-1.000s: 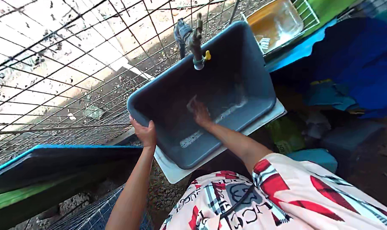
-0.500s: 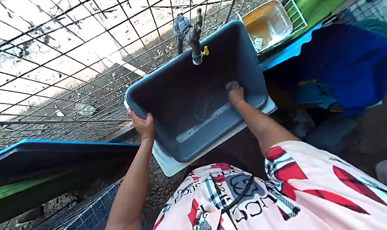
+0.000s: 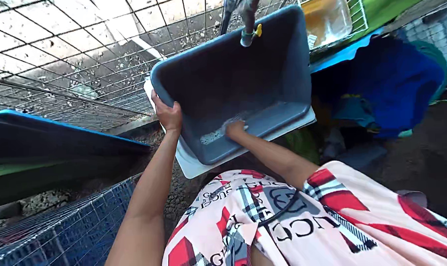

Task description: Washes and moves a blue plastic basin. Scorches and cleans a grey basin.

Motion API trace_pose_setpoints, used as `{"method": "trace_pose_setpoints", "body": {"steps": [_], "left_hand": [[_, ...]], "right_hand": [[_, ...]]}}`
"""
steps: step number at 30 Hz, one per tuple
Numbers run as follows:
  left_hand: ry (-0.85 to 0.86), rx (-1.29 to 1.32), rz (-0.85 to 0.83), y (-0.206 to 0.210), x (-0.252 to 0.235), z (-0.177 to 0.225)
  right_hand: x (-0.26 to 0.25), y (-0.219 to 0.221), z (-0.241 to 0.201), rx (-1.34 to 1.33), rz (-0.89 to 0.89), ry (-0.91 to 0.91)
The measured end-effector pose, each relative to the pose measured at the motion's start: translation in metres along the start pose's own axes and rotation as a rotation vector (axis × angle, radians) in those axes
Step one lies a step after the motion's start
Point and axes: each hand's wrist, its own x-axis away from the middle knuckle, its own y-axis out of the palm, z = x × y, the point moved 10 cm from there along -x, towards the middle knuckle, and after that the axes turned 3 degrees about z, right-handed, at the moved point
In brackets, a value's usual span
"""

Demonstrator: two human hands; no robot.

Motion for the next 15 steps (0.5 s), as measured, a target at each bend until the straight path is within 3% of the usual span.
{"method": "trace_pose_setpoints", "body": {"steps": [2, 4, 8, 10, 12, 15], "left_hand": [[0.001, -0.008, -0.001, -0.001, 0.001, 0.001], [-0.017, -0.018, -0.011, -0.003, 0.000, 0.005], [-0.038, -0.046, -0.027, -0.002, 0.001, 0.005], [-0.042, -0.054, -0.026, -0.002, 0.000, 0.005], [-0.043, -0.069, -0.035, -0.002, -0.003, 0.006], [-0.034, -0.075, -0.043, -0.002, -0.003, 0.008]], "right_hand": [[0.018, 0.015, -0.038, -0.033, -0.050, -0.125], [0.022, 0.008, -0.028, -0.063, -0.056, -0.178], [-0.007, -0.042, 0.111, 0.022, 0.142, 0.048], [-0.006, -0.056, 0.137, 0.065, 0.113, 0.153], [0.008, -0.036, 0.088, 0.083, 0.028, 0.080], [0.032, 0.024, -0.042, 0.020, -0.025, -0.281]]}}
